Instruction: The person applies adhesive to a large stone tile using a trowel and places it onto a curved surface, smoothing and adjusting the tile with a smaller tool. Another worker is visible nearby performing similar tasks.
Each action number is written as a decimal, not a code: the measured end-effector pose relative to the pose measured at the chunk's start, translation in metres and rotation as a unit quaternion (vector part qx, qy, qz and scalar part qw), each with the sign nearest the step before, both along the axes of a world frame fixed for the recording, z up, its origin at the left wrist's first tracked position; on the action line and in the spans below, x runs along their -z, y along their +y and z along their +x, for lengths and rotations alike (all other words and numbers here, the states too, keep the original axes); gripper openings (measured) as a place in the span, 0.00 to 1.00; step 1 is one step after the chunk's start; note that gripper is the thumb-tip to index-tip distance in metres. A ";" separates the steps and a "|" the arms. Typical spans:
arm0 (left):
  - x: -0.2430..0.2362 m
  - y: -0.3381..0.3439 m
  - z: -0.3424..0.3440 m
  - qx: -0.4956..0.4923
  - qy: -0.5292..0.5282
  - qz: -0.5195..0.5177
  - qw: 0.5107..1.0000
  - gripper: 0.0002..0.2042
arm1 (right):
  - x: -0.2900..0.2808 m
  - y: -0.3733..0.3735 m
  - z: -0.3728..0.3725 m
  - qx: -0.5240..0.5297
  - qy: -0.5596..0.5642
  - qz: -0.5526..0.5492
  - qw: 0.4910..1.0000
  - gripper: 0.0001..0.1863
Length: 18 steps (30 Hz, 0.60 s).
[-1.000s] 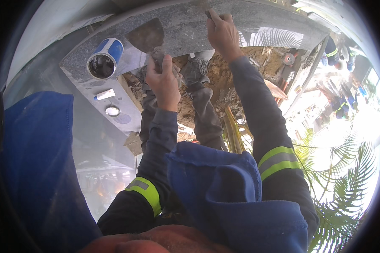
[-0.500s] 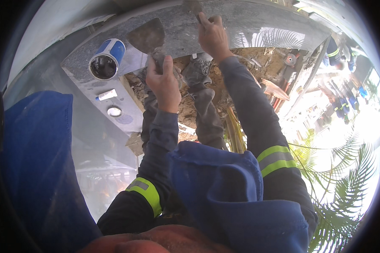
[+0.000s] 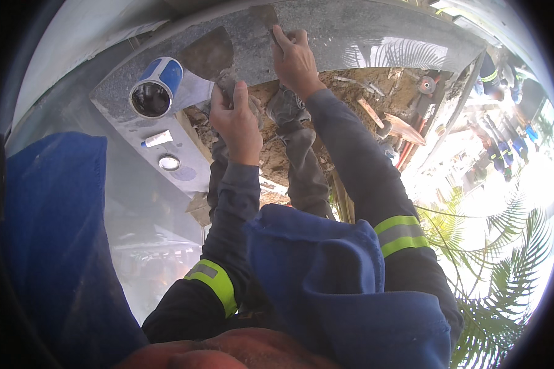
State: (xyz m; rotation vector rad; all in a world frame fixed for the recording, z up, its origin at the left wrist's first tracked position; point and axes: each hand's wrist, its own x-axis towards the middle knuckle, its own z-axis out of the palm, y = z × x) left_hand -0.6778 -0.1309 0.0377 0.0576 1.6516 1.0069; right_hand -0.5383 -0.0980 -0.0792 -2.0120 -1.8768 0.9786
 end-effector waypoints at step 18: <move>0.004 0.003 0.003 0.014 0.017 -0.002 1.000 0.06 | -0.007 0.016 0.014 0.017 -0.006 0.032 0.999 0.22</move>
